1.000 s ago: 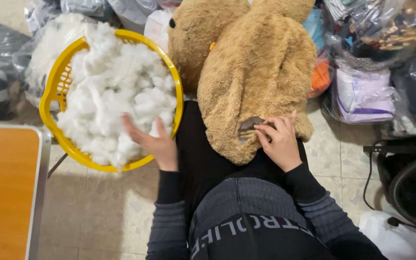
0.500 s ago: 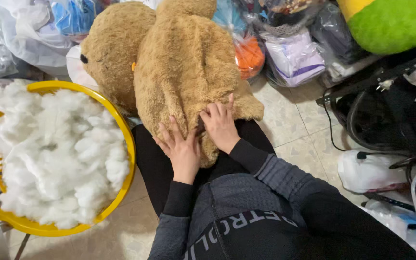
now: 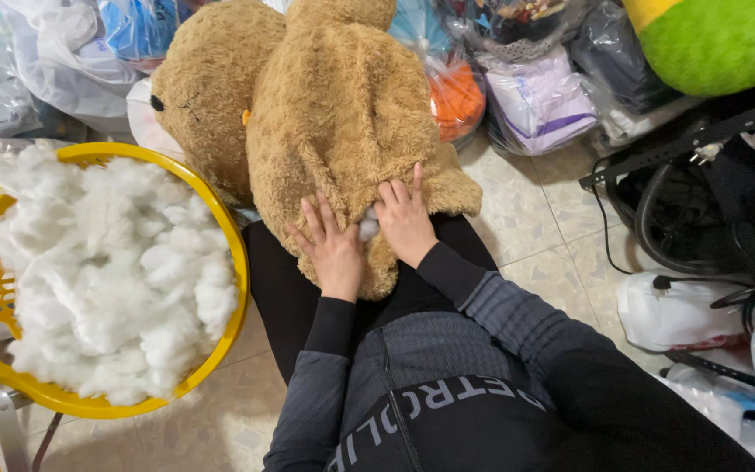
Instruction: The person repeatedly takes handfuls of white stuffing from a yellow basket and inserts them into an opening on the back of a large brown teddy bear. They push and compress the stuffing into the bear's body to fill it out.
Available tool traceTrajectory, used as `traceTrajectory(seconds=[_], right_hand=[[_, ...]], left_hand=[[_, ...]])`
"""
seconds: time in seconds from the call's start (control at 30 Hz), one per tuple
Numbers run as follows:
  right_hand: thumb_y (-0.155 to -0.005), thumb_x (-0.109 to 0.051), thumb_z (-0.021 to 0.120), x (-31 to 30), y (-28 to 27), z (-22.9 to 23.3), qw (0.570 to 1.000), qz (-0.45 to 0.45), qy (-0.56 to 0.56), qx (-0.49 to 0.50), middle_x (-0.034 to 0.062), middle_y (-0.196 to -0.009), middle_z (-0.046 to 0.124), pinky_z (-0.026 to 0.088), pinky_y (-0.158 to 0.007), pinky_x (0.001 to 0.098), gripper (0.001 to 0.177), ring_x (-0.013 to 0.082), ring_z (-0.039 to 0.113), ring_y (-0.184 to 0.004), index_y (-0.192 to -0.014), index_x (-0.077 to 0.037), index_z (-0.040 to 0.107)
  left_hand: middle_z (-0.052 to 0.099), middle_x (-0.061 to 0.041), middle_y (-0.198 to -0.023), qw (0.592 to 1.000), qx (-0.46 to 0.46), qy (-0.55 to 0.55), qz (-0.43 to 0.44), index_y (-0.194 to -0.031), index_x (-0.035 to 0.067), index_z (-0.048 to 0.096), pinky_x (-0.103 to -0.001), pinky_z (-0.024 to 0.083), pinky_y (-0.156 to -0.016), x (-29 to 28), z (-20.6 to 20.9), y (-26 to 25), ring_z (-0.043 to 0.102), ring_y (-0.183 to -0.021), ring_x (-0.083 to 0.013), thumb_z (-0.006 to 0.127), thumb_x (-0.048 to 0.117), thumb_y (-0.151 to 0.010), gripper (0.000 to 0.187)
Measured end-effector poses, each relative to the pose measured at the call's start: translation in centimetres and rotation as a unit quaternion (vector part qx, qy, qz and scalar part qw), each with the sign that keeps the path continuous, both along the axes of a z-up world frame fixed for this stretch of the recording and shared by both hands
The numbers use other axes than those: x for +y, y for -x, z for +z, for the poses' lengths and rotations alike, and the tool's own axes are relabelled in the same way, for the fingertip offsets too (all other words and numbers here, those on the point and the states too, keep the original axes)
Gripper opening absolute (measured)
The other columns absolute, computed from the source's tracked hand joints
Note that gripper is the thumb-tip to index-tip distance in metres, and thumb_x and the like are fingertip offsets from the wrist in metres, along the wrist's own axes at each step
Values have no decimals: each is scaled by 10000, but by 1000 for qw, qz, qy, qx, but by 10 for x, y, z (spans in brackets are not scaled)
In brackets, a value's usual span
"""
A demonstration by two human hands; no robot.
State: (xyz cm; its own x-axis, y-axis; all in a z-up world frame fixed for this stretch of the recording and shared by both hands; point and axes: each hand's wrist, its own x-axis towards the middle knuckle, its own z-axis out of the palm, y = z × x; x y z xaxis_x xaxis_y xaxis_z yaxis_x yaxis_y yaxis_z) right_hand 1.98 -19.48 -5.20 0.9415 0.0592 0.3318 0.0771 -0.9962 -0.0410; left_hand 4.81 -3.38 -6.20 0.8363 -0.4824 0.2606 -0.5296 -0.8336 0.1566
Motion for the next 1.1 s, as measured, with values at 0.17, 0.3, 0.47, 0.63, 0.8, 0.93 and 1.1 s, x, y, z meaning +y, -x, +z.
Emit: traceTrajectory(seconds=[0.17,0.3,0.47,0.63,0.8,0.93,1.1], right_hand=[[-888,-149,658,-7,11,11,997,43,-58,-34,44,-1083,561,33,-1262,699,108,247,512,-1252,-842,-96,741],[-847,-144,700,-7,23,31,992,60,-105,-27,27,-1079,599,28,-1239,717,57,250,521,-1238,-826,-113,744],[-799,-140,745,-3,38,55,977,81,-194,-33,12,-988,622,59,-1229,720,25,241,558,-1164,-809,-162,740],[-830,-105,757,-5,50,69,974,86,-210,-25,0,-911,617,137,-1314,615,111,217,594,-1069,-920,-170,762],[-811,-73,750,-2,56,73,965,104,-239,-18,5,-849,624,128,-1289,615,114,209,617,-1026,-895,-148,771],[-801,-45,736,9,57,69,958,128,-257,-4,11,-853,676,127,-1281,626,141,218,632,-1023,-903,-130,785],[-861,-160,763,18,59,64,929,155,-336,21,-8,-916,723,188,-1288,601,43,209,661,-1036,-896,-134,762]], left_hand=[[334,-188,-1679,999,15,48,3,-720,141,708,-729,-71,-1198,11,13,10,94,-1571,-485,757,189,-827,127],[355,-176,-1670,995,19,93,-2,-778,137,713,-712,-58,-1226,19,24,21,112,-1581,-468,763,154,-800,57],[363,-184,-1641,988,28,152,3,-849,123,726,-712,-30,-1225,32,34,38,149,-1560,-476,749,103,-753,100],[395,-93,-1657,970,-8,241,-14,-906,124,741,-653,43,-1306,45,36,48,223,-1589,-429,717,46,-773,156],[433,-133,-1616,959,10,282,-10,-1044,139,730,-653,60,-1285,41,39,52,224,-1573,-418,758,131,-848,199],[403,-193,-1593,939,91,326,-56,-1349,63,635,-656,82,-1263,35,44,53,194,-1559,-417,723,175,-815,552],[681,-44,-1203,970,23,237,-54,-1160,150,730,-652,50,-1246,31,45,53,405,-1436,-318,803,178,-820,349]])
